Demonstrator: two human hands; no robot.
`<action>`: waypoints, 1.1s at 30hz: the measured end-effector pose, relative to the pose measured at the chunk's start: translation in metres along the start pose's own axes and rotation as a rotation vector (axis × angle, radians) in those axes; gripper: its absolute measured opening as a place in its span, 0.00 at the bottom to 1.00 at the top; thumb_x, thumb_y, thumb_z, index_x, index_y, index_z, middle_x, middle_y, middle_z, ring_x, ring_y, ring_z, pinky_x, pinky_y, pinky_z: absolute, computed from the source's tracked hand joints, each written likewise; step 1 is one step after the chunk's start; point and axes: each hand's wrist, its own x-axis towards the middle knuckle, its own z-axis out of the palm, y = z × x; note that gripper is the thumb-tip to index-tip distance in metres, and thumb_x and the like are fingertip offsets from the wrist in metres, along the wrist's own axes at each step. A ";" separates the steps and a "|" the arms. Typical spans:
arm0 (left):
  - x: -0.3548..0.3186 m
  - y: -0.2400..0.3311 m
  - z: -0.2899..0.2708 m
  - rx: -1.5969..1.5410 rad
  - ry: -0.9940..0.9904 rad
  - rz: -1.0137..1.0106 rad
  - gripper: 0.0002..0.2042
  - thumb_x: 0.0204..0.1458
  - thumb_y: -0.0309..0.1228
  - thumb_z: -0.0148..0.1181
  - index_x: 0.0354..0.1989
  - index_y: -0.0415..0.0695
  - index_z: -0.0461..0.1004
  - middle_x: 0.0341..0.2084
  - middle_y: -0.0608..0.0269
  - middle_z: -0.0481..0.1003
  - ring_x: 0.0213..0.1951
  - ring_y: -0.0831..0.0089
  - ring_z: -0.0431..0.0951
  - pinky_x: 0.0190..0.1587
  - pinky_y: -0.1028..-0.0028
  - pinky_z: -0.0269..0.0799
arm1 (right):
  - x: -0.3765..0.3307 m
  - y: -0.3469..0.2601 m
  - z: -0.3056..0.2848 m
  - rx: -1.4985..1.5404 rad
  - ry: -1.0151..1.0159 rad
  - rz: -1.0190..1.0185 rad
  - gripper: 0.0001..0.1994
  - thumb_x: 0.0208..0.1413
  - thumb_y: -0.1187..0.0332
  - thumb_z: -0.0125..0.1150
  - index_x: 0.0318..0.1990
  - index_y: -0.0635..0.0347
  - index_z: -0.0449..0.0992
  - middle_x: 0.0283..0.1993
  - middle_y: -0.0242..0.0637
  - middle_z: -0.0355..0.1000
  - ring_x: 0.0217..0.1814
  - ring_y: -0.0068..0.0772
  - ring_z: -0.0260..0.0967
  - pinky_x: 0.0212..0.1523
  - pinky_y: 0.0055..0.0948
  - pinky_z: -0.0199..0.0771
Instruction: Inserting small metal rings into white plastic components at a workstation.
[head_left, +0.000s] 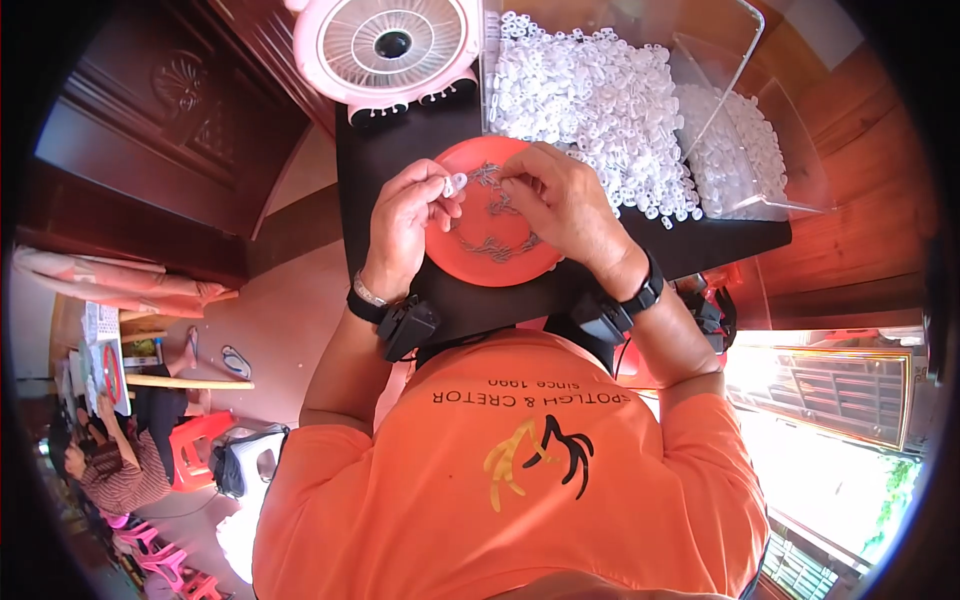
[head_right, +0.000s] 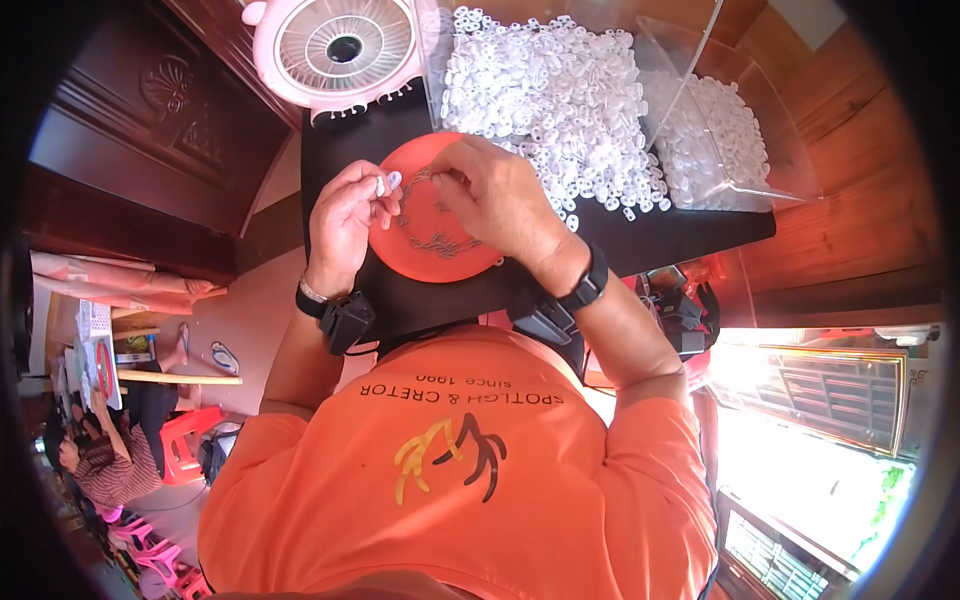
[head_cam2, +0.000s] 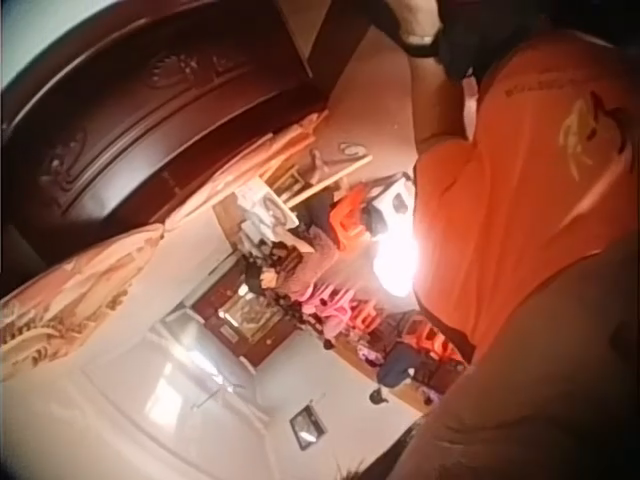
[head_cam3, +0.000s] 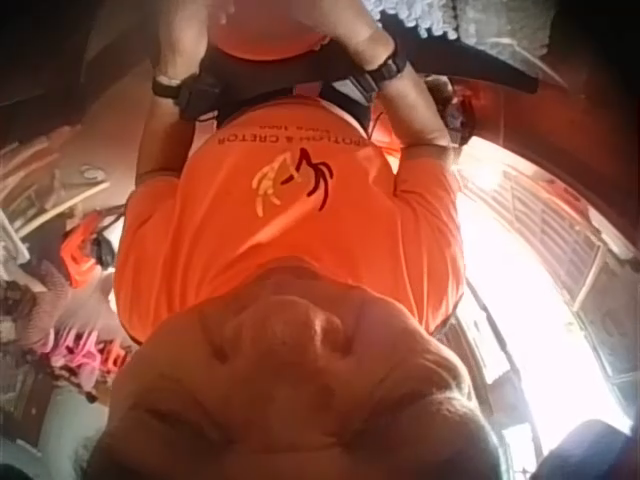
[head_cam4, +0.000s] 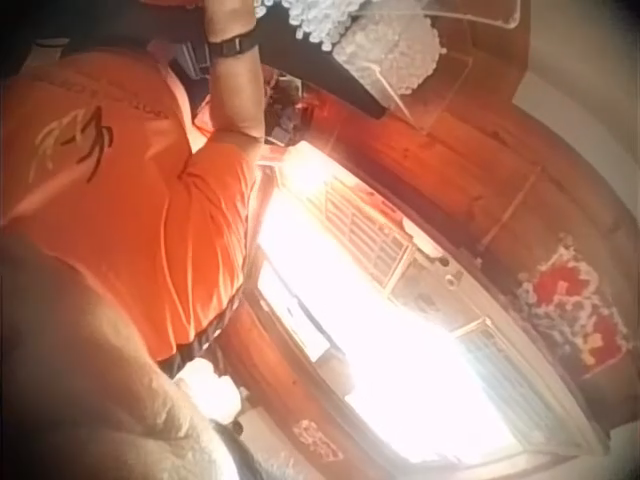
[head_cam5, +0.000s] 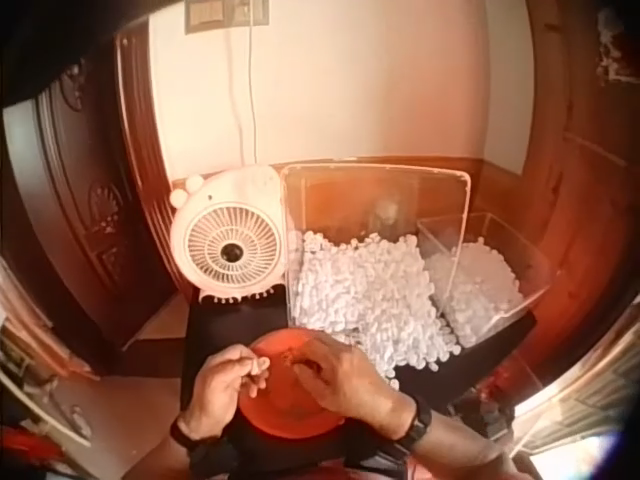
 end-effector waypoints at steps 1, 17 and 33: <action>0.000 0.000 0.000 -0.011 -0.020 -0.023 0.09 0.55 0.32 0.46 0.30 0.39 0.68 0.27 0.59 0.71 0.27 0.75 0.71 0.28 0.80 0.63 | -0.002 -0.002 -0.001 0.023 0.046 0.003 0.05 0.47 0.74 0.59 0.33 0.62 0.73 0.30 0.42 0.70 0.28 0.44 0.72 0.30 0.35 0.72; 0.001 -0.010 0.009 -0.015 -0.028 -0.075 0.10 0.55 0.33 0.46 0.31 0.38 0.68 0.28 0.60 0.70 0.29 0.75 0.71 0.29 0.79 0.63 | -0.006 0.009 0.010 0.010 0.082 -0.097 0.06 0.47 0.77 0.61 0.34 0.62 0.75 0.29 0.39 0.68 0.29 0.39 0.70 0.30 0.31 0.70; 0.001 -0.014 0.000 0.000 -0.016 -0.065 0.11 0.55 0.32 0.44 0.32 0.37 0.70 0.29 0.61 0.70 0.28 0.74 0.72 0.30 0.79 0.64 | -0.002 0.007 0.019 -0.090 0.104 -0.124 0.05 0.45 0.76 0.61 0.31 0.60 0.74 0.29 0.39 0.67 0.30 0.43 0.69 0.29 0.36 0.70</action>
